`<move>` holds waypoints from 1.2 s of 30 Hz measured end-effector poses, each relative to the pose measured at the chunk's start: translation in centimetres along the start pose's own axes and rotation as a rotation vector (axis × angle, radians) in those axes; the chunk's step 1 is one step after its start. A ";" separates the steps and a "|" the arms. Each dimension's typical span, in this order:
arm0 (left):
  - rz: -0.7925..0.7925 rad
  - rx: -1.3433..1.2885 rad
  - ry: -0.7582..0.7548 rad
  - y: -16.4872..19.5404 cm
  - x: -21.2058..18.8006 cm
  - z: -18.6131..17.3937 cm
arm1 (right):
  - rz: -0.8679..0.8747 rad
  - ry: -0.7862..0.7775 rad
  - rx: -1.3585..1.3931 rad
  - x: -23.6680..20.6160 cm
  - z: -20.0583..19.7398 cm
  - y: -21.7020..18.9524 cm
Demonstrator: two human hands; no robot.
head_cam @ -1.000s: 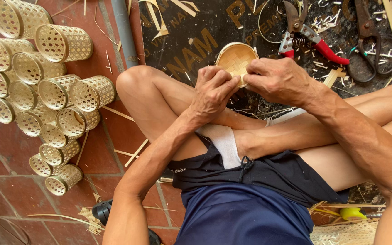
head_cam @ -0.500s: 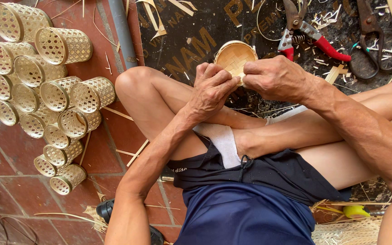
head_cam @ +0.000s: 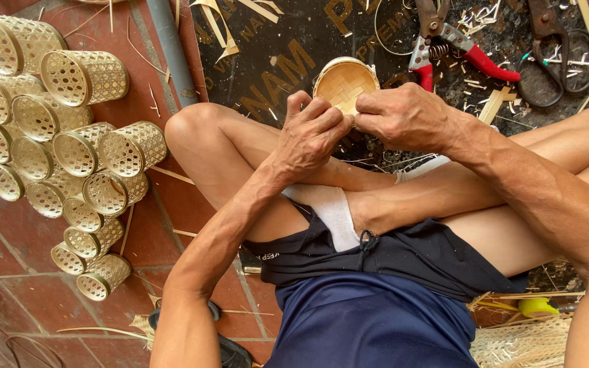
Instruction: The person sits on the floor assembling a woven bamboo lampshade. They fit a woven bamboo cylinder over a round bamboo base, press and tuck the rim by hand to seat it, then tap the assembly with a gray plastic pipe to set the rim, and finally press the finished shade into shape.
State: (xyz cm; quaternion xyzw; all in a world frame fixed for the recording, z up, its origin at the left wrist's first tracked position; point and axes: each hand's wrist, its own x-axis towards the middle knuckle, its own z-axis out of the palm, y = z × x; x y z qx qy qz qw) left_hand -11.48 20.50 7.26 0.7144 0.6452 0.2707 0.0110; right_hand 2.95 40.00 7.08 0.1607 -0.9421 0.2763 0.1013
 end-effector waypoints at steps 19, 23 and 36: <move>-0.209 -0.546 -0.077 -2.2 0.8 -0.6 | 0.162 0.052 0.039 0.8 -0.2 -1.3; -0.261 -0.569 -0.080 -2.1 1.1 -0.7 | 0.262 0.021 0.000 1.3 0.2 -1.8; -0.282 -0.573 -0.113 -2.6 1.3 -1.1 | 0.266 -0.010 -0.021 1.7 0.5 -1.7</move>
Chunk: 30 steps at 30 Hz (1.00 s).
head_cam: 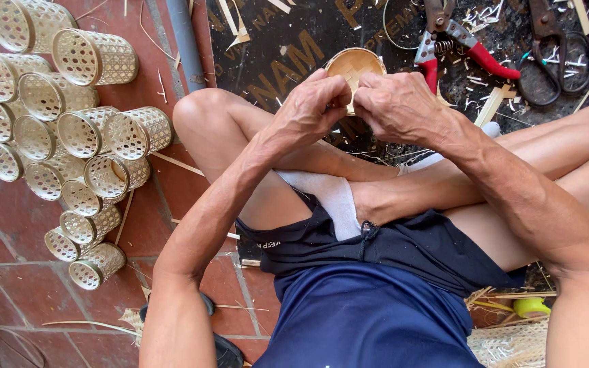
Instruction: The person sits on the floor assembling a woven bamboo lampshade. They fit a woven bamboo cylinder over a round bamboo base, press and tuck the rim by hand to seat it, then tap the assembly with a gray plastic pipe to set the rim, and finally press the finished shade into shape.
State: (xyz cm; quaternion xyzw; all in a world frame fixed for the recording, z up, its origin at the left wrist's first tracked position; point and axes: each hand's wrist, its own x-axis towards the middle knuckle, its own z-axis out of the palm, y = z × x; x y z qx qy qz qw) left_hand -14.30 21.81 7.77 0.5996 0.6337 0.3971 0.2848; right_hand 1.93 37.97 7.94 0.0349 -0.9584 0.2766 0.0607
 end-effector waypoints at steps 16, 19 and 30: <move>0.066 0.055 0.044 0.3 0.0 0.3 | -0.075 0.054 0.022 0.2 -0.1 0.9; 0.078 0.081 0.071 0.4 0.0 0.5 | -0.074 0.056 0.017 0.2 0.1 0.9; 0.029 0.033 0.099 0.6 -0.5 0.6 | -0.260 0.035 0.052 0.7 -1.9 0.9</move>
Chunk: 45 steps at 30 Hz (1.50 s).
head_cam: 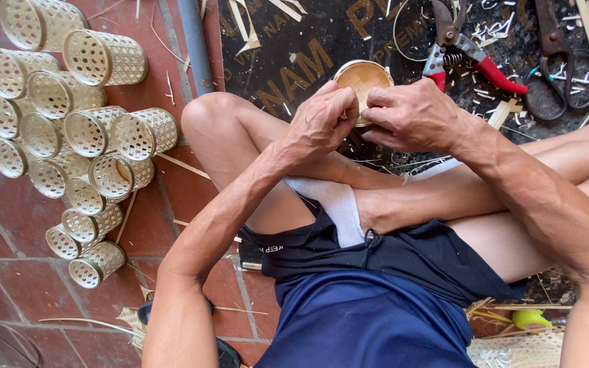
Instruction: The person sits on the floor assembling a woven bamboo lampshade. They fit a woven bamboo cylinder over a round bamboo base, press and tuck the rim by hand to seat it, then tap the assembly with a gray plastic pipe to set the rim, and finally press the finished shade into shape.
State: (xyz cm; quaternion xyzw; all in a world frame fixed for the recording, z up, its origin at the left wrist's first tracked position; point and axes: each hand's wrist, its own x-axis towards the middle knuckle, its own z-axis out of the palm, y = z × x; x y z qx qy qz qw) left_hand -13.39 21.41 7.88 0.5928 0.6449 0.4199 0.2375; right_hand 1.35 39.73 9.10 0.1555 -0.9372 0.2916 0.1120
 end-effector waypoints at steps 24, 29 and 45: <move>0.049 0.237 0.020 0.7 -1.0 1.5 | 0.046 0.056 0.073 -2.4 0.8 -0.2; 0.020 0.274 0.051 1.1 -1.6 2.5 | 0.062 0.128 0.020 -3.1 2.1 -0.6; -0.090 0.378 0.061 1.2 -0.8 3.3 | 0.135 0.290 -0.006 -3.3 4.0 -0.6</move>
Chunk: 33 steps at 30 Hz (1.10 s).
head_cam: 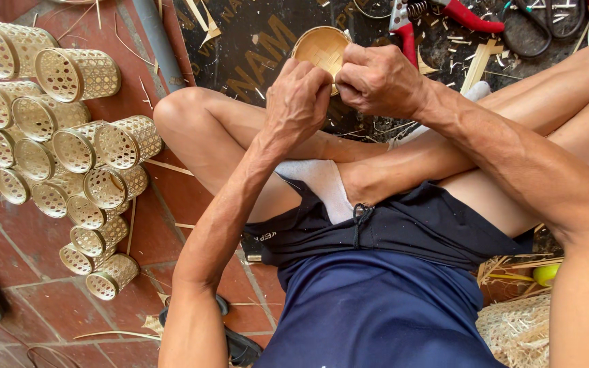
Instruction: The person sits on the floor assembling a woven bamboo lampshade. They fit a woven bamboo cylinder over a round bamboo base, press and tuck the rim by hand to seat it, then tap the assembly with a gray plastic pipe to set the rim, and finally press the finished shade into shape.
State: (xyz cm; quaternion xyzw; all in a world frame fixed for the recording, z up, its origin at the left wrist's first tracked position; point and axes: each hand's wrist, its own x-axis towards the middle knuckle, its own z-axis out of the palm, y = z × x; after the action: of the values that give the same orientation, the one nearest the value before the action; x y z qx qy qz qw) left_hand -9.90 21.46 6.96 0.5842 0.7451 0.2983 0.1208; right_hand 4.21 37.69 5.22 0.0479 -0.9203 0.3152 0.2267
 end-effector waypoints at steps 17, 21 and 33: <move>0.003 -0.001 -0.076 0.0 -0.5 -0.2 | -0.095 -0.175 0.061 0.7 -2.3 0.0; 0.031 -0.072 -0.082 -0.2 -0.4 -0.6 | -0.020 -0.174 0.042 0.6 -2.3 -0.3; -0.055 -0.157 -0.067 0.1 -1.1 -0.2 | -0.020 -0.152 0.096 -0.1 -1.6 0.0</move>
State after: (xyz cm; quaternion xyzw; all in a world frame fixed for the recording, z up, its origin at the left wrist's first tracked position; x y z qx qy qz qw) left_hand -9.61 20.35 6.98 0.5617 0.7308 0.3327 0.1994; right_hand 4.97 38.65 6.31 0.0918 -0.9182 0.3519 0.1568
